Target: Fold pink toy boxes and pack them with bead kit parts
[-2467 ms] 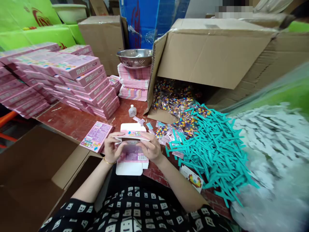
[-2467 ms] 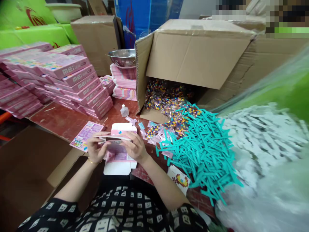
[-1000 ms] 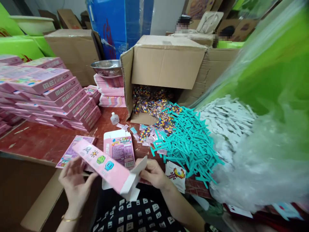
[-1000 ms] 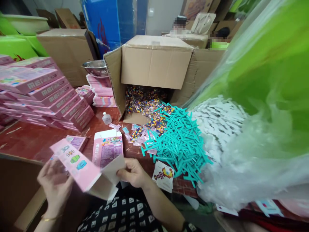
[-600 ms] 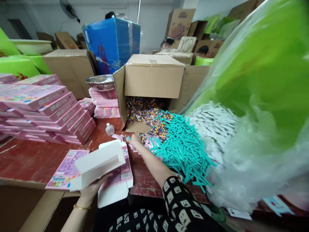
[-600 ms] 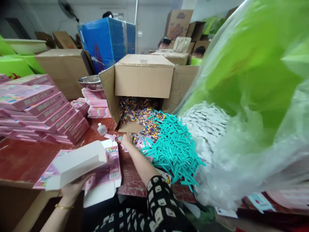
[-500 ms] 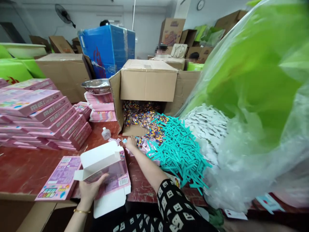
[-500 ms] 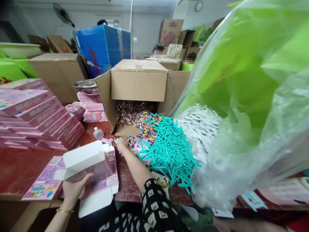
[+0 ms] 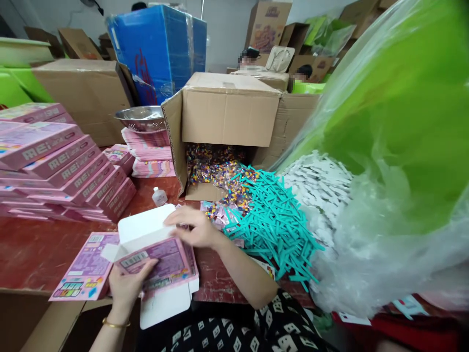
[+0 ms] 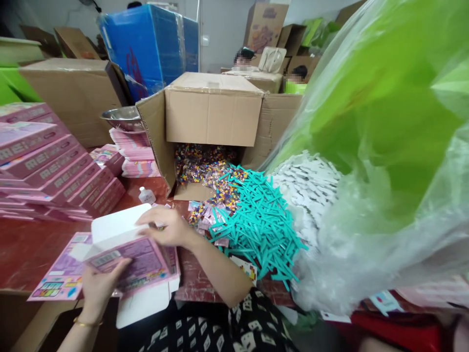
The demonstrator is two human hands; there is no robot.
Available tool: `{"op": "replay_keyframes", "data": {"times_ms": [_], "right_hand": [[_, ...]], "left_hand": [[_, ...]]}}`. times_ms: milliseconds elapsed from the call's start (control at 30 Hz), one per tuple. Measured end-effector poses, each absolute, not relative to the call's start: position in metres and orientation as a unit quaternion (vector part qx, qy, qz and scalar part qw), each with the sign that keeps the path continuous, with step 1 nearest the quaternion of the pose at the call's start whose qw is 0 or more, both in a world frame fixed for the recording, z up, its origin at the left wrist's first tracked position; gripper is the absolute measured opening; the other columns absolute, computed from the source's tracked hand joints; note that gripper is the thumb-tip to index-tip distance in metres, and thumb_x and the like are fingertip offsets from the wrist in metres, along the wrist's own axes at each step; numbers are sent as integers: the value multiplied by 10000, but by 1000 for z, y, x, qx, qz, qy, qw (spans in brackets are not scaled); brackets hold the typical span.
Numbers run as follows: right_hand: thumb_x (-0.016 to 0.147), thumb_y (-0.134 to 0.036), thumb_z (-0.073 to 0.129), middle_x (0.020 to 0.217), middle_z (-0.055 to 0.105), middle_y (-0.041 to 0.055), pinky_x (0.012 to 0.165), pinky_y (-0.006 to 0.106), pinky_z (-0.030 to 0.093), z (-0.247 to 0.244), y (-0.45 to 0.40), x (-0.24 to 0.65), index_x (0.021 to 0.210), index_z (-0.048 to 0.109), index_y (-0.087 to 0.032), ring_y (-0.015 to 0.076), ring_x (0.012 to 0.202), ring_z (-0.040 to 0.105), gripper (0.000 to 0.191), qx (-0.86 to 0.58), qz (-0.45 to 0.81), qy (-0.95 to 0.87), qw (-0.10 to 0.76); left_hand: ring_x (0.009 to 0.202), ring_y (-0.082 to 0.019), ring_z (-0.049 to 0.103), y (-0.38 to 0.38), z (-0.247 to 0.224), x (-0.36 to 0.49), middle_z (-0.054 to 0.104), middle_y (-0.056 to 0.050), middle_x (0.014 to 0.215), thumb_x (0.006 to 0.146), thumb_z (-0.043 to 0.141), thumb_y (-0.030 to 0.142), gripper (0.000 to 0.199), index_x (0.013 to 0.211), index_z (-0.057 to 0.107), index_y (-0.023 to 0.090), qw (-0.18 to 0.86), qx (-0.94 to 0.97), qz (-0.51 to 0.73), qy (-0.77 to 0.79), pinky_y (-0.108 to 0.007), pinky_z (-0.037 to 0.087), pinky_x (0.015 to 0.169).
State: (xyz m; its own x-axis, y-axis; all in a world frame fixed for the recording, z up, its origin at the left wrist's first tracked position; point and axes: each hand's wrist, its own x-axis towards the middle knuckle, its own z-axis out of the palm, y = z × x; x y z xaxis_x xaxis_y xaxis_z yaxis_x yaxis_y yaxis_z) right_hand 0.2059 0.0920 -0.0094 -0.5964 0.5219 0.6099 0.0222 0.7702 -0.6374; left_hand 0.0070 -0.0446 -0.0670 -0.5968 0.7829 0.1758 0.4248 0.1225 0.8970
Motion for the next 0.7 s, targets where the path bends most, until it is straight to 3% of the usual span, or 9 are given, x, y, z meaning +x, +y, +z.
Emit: {"op": "replay_keyframes", "data": {"times_ms": [67,100,200,267,367,433,567,700], "right_hand": [[954,-281,570,1155,707,84,998,342,471,-29,122,224,1132,680,-193,172,1102,634,226,-360,274,-807,379],[920,-243,612,1205,685,90,1020,352,451,-40,138,235,1146,675,-193,184,1153,609,239,-458,250,-791,318],[611,-171,875,1155,685,157,1048,453,397,-71,179,269,945,726,-137,319,1210,556,368,-567,224,-763,215],[531,-190,917,1112,693,143,1057,454,371,-84,192,286,846,729,-149,336,1209,541,368,-583,211,-760,195],[786,-303,757,1193,656,124,1055,390,353,-91,200,302,1020,707,-173,273,1219,515,272,-619,161,-740,206],[898,-291,611,1281,596,181,1054,408,333,-92,206,307,1183,631,-130,288,1249,470,328,-661,117,-707,225],[853,-235,646,1350,498,313,1044,489,291,-94,230,307,1251,541,-5,381,1277,401,471,-718,76,-647,246],[857,-178,618,1342,511,317,1040,477,291,-97,247,305,1186,583,-5,368,1268,423,373,-715,95,-630,288]], "left_hand": [[756,-348,737,-43,-57,1,759,-141,778,519,837,595,589,835,695,118,214,358,488,767,-505,622,722],[795,-345,737,-41,-55,-2,761,-146,843,540,833,589,619,916,681,120,238,350,473,773,-504,617,742],[950,-339,720,-33,-65,-5,731,-168,1056,644,773,593,700,1147,600,137,322,412,429,736,-516,578,870],[1157,-403,629,-29,-84,-5,651,-231,1228,661,714,647,827,1260,538,104,272,460,396,747,-587,482,1006],[1396,-480,366,-27,-110,-5,429,-328,1448,661,624,730,1045,1391,420,10,129,496,347,786,-647,286,1141],[1440,-457,301,-29,-120,-5,357,-316,1504,717,576,726,1028,1437,375,21,100,515,346,778,-628,247,1169],[1450,-408,312,-36,-119,-5,371,-240,1519,760,605,670,871,1421,422,133,84,542,374,748,-606,247,1182],[1443,-394,335,-50,-113,-12,396,-217,1509,790,627,605,784,1409,438,161,68,569,387,722,-591,266,1182]]}}
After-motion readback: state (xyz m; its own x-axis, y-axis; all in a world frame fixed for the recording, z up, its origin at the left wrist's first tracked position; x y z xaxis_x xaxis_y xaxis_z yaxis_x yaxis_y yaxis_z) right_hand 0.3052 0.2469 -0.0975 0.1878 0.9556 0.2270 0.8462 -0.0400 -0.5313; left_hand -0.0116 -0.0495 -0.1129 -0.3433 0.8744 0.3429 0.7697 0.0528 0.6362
